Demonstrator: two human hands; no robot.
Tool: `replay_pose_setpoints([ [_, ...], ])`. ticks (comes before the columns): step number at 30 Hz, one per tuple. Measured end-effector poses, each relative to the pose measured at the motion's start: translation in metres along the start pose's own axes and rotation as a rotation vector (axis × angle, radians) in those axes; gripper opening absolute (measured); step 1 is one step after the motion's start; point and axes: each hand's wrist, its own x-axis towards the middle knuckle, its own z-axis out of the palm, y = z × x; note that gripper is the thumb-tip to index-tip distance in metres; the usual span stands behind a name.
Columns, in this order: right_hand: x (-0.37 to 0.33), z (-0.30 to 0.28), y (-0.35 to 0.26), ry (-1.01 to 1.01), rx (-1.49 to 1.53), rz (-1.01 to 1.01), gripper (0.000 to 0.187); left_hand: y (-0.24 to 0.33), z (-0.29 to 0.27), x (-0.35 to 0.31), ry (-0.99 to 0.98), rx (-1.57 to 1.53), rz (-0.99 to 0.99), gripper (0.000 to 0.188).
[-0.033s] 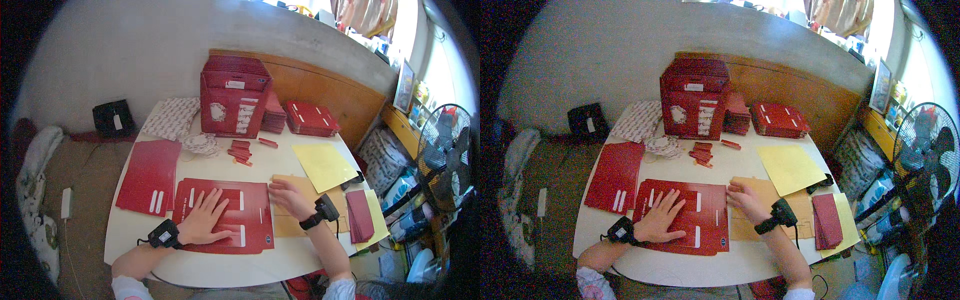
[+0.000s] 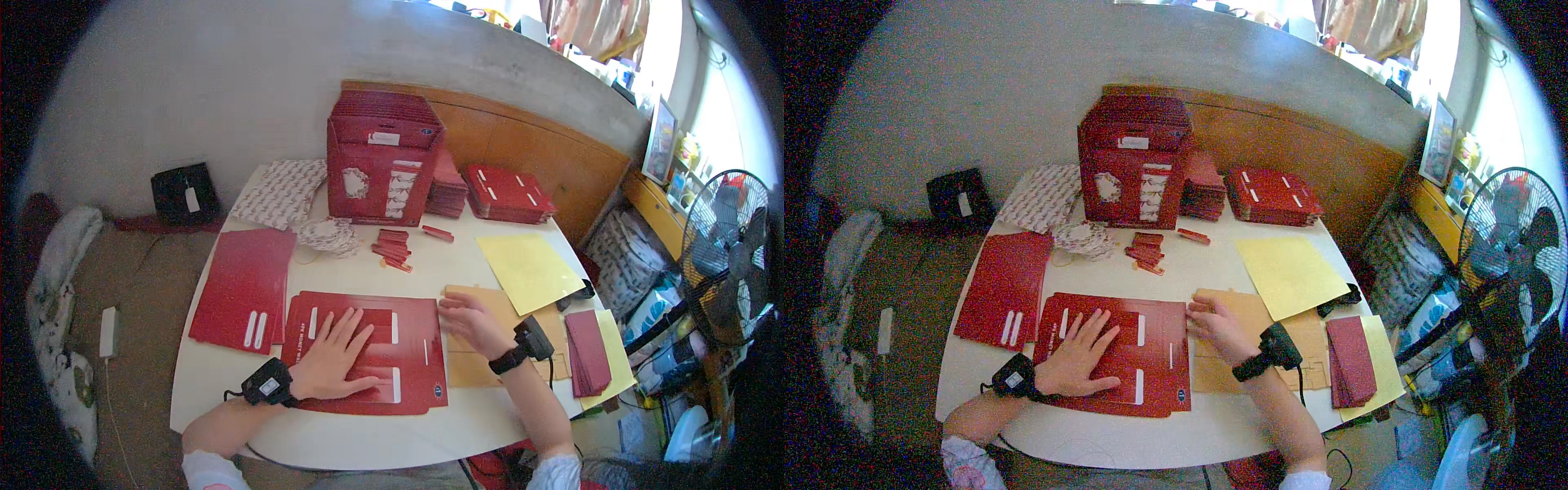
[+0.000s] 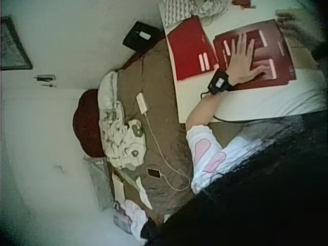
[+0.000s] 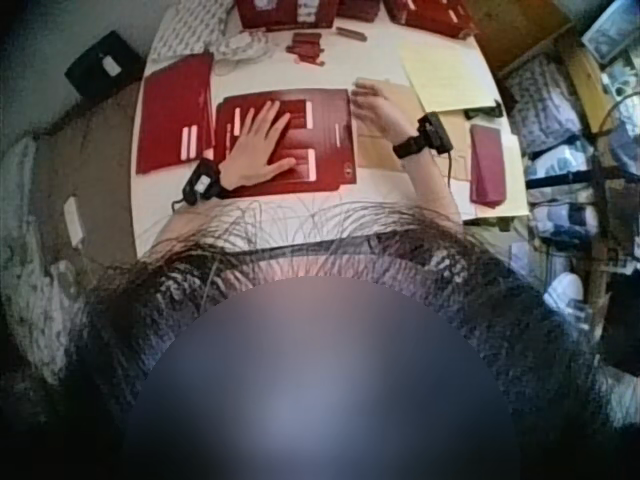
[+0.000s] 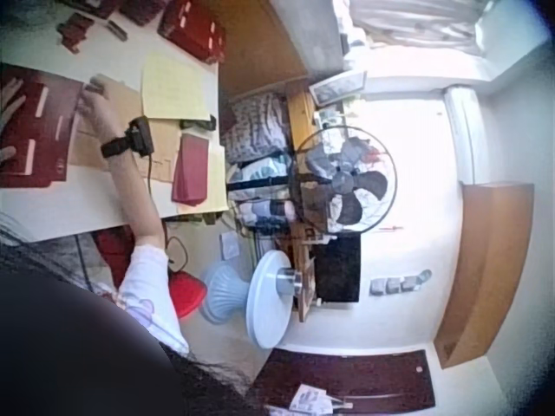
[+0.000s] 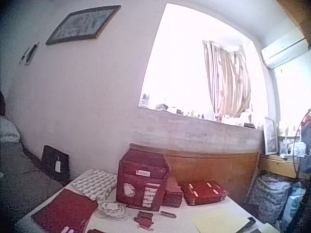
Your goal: Assembling red money wallet folders by applying adhesive strips and folding components.
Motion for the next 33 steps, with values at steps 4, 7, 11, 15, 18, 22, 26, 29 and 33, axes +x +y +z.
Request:
replay_pose_setpoints([
  [4, 0.014, -0.008, 0.000, 0.007, 0.159, 0.067, 0.039, -0.001, 0.000, 0.001, -0.011, 0.021, 0.003, 0.086],
  [7, 0.021, -0.016, 0.002, -0.059, 0.148, 0.074, 0.039, 0.000, -0.001, 0.002, -0.011, -0.004, 0.002, 0.086],
  [11, 0.017, -0.015, -0.003, -0.195, -0.233, 0.089, 0.041, -0.001, 0.000, 0.001, 0.054, -0.015, -0.005, 0.082],
  [15, 0.003, -0.012, 0.008, -0.344, -0.346, 0.050, 0.051, -0.001, 0.001, 0.001, 0.075, -0.008, -0.047, 0.081],
  [18, -0.004, -0.011, 0.017, -0.404, -0.237, -0.110, 0.052, 0.000, 0.003, 0.001, 0.071, -0.029, -0.050, 0.081],
  [22, -0.010, -0.004, 0.015, -0.344, -0.328, -0.054, 0.056, -0.001, 0.005, 0.000, 0.059, -0.010, -0.044, 0.081],
  [26, -0.017, 0.001, 0.012, -0.294, -0.385, 0.001, 0.059, 0.001, 0.001, -0.001, 0.046, -0.007, -0.054, 0.080],
  [29, -0.017, 0.001, 0.016, -0.283, -0.364, -0.033, 0.059, 0.000, 0.001, 0.000, 0.055, 0.006, -0.039, 0.079],
  [33, -0.015, 0.001, 0.023, -0.271, -0.297, -0.071, 0.062, -0.002, 0.002, 0.001, 0.065, -0.004, -0.026, 0.078],
])
